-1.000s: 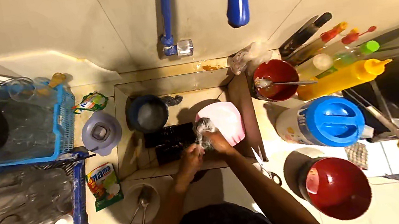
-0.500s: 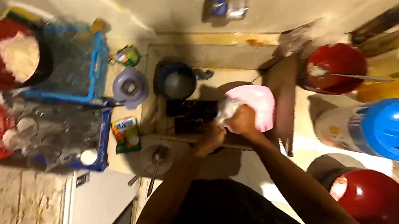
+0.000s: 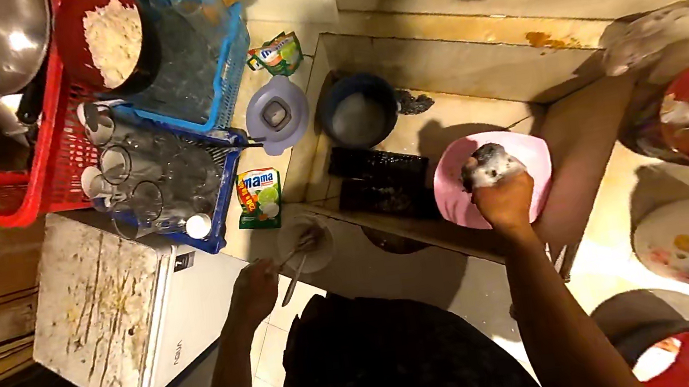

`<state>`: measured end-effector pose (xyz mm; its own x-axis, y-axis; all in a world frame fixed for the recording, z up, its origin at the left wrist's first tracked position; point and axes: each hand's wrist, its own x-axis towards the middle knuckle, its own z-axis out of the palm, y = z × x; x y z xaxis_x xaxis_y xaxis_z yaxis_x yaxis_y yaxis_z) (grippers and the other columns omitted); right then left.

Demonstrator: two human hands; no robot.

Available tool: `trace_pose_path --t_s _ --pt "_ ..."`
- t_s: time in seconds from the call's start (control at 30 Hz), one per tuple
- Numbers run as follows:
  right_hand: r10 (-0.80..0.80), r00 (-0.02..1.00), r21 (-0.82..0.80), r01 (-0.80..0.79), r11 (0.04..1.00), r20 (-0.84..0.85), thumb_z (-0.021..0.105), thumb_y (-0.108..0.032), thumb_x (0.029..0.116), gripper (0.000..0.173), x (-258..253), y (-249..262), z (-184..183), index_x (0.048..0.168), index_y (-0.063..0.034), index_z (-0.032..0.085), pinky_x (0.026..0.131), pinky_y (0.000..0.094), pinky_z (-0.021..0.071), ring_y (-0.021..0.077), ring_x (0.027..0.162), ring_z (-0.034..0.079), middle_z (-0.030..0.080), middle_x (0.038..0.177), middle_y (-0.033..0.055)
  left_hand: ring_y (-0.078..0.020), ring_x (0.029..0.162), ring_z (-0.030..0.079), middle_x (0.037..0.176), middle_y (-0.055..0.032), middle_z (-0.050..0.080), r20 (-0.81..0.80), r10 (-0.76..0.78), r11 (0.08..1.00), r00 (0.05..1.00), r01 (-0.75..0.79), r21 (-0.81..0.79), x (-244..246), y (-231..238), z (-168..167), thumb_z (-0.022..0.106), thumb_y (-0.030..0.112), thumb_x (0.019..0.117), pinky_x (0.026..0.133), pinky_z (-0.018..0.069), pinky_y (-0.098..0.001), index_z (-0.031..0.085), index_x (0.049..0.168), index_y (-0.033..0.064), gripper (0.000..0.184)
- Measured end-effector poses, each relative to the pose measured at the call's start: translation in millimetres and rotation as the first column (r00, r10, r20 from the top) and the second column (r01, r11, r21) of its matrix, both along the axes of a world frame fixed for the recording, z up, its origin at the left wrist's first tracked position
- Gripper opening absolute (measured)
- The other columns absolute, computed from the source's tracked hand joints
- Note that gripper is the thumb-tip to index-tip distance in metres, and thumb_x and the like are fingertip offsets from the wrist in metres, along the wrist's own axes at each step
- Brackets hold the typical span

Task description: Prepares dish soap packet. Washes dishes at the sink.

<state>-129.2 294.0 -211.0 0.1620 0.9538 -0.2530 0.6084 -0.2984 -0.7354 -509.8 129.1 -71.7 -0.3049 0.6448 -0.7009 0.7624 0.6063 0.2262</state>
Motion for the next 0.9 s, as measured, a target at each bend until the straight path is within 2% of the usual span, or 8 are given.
trace_pose_path --t_s 0.13,0.33,0.5,0.57,0.63,0.73,0.8,0.9 --pt "0.012 1.000 -0.025 -0.013 1.000 -0.025 0.066 -0.044 0.0971 0.051 -5 -2 0 0.123 -0.0002 0.065 0.086 0.0609 0.0548 0.0359 0.093 0.070 0.070 0.106 0.0226 -0.0331 0.119 0.063 0.124 -0.0205 0.067 -0.031 -0.037 0.999 0.999 0.037 -0.012 0 8 -21 0.050 0.021 0.1069 0.107 0.0464 -0.0512 0.068 0.125 0.0005 0.032" --pt "-0.037 0.997 -0.008 0.037 0.999 -0.069 0.068 -0.041 0.0966 0.051 4 -7 -2 0.124 0.0019 0.064 0.086 0.0585 0.0563 0.0337 0.092 0.070 0.070 0.106 0.0222 -0.0395 0.127 0.057 0.130 -0.0219 0.064 -0.150 -0.101 0.991 0.983 0.113 0.069 0 8 -22 0.063 0.030 0.1014 0.108 0.0455 -0.0539 0.071 0.120 0.0003 0.036" --pt "-0.077 0.991 -0.047 0.073 0.996 -0.111 0.070 -0.042 0.0958 0.050 5 -8 -2 0.122 0.0003 0.064 0.082 0.0563 0.0579 0.0315 0.088 0.071 0.071 0.101 0.0191 -0.0446 0.130 0.054 0.133 -0.0278 0.061 -0.176 -0.122 0.962 0.977 0.160 0.220 18 22 -13 0.066 0.024 0.0989 0.110 0.0421 -0.0584 0.069 0.123 -0.0034 0.037" --pt "-0.095 0.984 -0.072 0.085 0.994 -0.148 0.070 -0.040 0.0961 0.047 4 -9 -3 0.123 -0.0012 0.065 0.080 0.0547 0.0586 0.0292 0.085 0.071 0.071 0.100 0.0173 -0.0401 0.132 0.055 0.136 -0.0262 0.060 -0.109 -0.104 0.953 0.989 0.130 0.273 36 42 -11 0.061 0.024 0.1022 0.111 0.0437 -0.0543 0.065 0.130 -0.0027 0.039" --pt "-0.109 0.978 -0.093 0.093 0.991 -0.180 0.070 -0.039 0.0962 0.049 4 -9 -6 0.126 -0.0013 0.063 0.078 0.0530 0.0597 0.0278 0.083 0.071 0.072 0.101 0.0168 -0.0353 0.123 0.062 0.129 -0.0245 0.064 0.038 -0.097 0.940 0.995 0.080 0.331 51 72 -18 0.058 0.020 0.1038 0.107 0.0481 -0.0511 0.064 0.130 -0.0033 0.036" --pt "-0.119 0.969 -0.123 0.094 0.988 -0.215 0.070 -0.035 0.0969 0.044 1 -8 -4 0.125 -0.0019 0.064 0.076 0.0494 0.0602 0.0243 0.080 0.071 0.072 0.097 0.0141 -0.0309 0.115 0.066 0.126 -0.0200 0.066 0.253 -0.093 0.964 0.963 0.025 0.263 64 129 -43 0.055 0.018 0.1062 0.101 0.0523 -0.0505 0.059 0.134 -0.0002 0.033" --pt "-0.129 0.962 -0.163 0.091 0.982 -0.241 0.067 -0.030 0.0993 0.041 -2 -7 4 0.126 0.0000 0.061 0.072 0.0442 0.0603 0.0205 0.075 0.070 0.072 0.094 0.0124 -0.0374 0.123 0.060 0.133 -0.0247 0.061 0.308 -0.090 0.975 0.947 0.021 0.220 70 169 -65 0.052 0.021 0.1078 0.105 0.0476 -0.0547 0.056 0.137 -0.0030 0.038" --pt "-0.155 0.940 -0.139 0.117 0.983 -0.303 0.067 -0.025 0.0999 0.044 3 8 18 0.133 0.0018 0.056 0.071 0.0417 0.0605 0.0201 0.076 0.069 0.070 0.097 0.0147 -0.0460 0.131 0.052 0.138 -0.0328 0.054 0.221 -0.035 0.996 0.975 0.015 0.092 71 220 -119 0.049 0.029 0.1085 0.109 0.0403 -0.0629 0.051 0.138 -0.0090 0.048"
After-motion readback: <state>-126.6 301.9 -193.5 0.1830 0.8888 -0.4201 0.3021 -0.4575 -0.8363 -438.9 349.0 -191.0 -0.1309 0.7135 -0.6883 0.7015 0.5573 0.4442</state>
